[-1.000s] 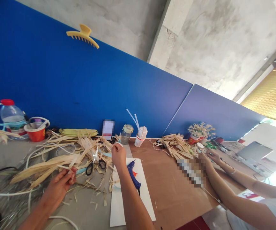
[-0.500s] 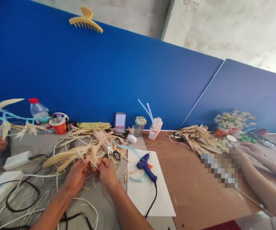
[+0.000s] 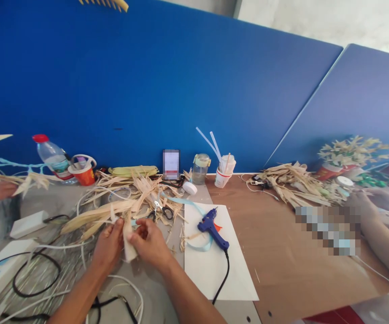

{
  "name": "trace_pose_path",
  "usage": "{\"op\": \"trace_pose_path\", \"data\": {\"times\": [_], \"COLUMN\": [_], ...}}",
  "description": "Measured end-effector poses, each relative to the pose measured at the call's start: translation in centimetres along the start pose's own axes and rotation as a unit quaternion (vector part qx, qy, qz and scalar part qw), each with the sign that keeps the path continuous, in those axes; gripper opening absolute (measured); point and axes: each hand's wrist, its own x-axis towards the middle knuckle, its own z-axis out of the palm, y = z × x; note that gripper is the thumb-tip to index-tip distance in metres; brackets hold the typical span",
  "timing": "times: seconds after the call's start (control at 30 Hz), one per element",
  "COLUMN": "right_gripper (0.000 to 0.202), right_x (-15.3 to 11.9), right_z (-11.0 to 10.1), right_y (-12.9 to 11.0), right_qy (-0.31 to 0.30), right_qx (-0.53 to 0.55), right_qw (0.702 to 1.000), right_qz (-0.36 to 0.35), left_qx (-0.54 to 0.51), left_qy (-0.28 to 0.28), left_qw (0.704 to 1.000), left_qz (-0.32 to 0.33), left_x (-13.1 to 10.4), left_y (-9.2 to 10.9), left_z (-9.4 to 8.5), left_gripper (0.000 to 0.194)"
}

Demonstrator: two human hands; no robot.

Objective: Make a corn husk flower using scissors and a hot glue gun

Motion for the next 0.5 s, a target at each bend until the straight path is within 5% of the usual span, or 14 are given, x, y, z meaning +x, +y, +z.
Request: {"op": "trace_pose_path", "data": {"times": [0.1, 0.2, 0.27, 0.5], "right_gripper": [0.053, 0.025, 0.007, 0.009], "right_x": [0.0, 0.1, 0.2, 0.3], "right_z": [0.4, 0.4, 0.2, -0.5], "right_y": [0.2, 0.2, 0.1, -0.1], "right_qy": [0.014, 0.041, 0.047, 0.079], "right_qx": [-0.028, -0.054, -0.057, -0.133], "right_qw": [1.000, 0.998, 0.997, 0.988], "right_qz": [-0.004, -0.018, -0.024, -0.021], "left_qx": [0.139, 0.207, 0.219, 0.134], "left_qy": [-0.009, -0.012, -0.013, -0.075], "left_qw": [0.989, 0.973, 0.970, 0.986], "left_qz": [0.048, 0.099, 0.101, 0.061], "left_x": [0.0, 0.2, 0.4, 0.5], "left_y": [-0.3, -0.7, -1.0, -1.3], "left_z": [-0.3, -0.4, -0.6, -0.2], "left_gripper": [0.045, 0.046, 0.045, 0.042]}}
